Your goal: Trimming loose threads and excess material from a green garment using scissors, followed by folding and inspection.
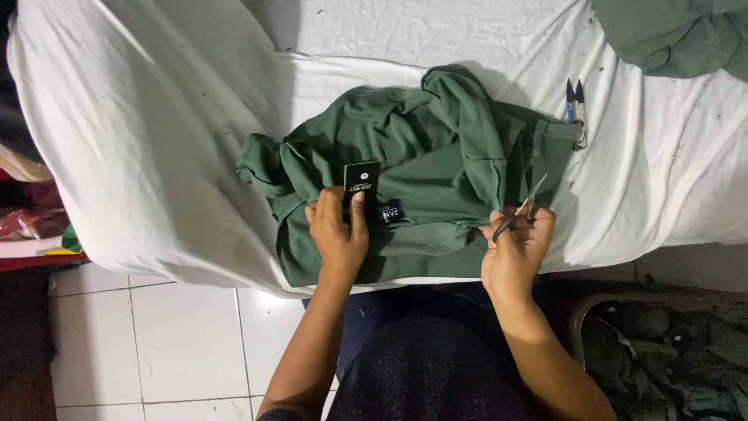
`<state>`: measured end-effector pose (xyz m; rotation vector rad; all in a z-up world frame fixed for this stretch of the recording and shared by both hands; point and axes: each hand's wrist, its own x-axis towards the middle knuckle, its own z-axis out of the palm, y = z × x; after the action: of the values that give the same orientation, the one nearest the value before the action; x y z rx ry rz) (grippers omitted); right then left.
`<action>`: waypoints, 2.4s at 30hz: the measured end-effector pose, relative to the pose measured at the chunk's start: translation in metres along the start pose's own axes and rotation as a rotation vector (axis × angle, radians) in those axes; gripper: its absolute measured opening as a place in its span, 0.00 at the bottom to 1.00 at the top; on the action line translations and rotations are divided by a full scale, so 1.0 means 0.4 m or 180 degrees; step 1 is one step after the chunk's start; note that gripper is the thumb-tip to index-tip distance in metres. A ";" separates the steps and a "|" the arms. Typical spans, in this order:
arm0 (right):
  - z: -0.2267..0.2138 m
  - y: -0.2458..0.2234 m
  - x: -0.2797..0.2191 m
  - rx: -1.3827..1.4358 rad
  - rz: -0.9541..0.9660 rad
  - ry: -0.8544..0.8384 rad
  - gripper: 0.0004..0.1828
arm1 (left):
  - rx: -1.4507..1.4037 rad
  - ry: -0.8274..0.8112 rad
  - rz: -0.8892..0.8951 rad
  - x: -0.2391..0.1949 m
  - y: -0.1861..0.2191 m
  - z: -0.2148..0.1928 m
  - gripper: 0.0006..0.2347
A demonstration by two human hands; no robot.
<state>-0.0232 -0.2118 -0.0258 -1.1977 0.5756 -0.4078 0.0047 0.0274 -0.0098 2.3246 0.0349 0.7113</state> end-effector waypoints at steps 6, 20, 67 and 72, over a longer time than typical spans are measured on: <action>0.006 -0.021 -0.017 -0.0209 -0.0127 -0.0299 0.20 | 0.0056 0.0165 -0.0212 -0.008 -0.036 -0.012 0.06; 0.079 -0.085 0.192 -0.0579 -0.1342 -0.0784 0.22 | 0.0346 0.0625 0.0146 0.051 0.082 -0.072 0.21; 0.115 -0.359 0.149 -0.0076 -0.1180 -0.1657 0.23 | -0.0346 0.0828 -0.0187 0.242 -0.046 -0.159 0.20; -0.047 -0.129 0.074 0.0025 -0.0229 -0.1165 0.22 | -0.0527 0.0245 -0.0885 0.145 -0.080 -0.246 0.19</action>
<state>-0.0112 -0.2597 0.0123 -1.2511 0.2155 -0.2419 0.0099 0.1247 0.0580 2.0805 0.3162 0.6364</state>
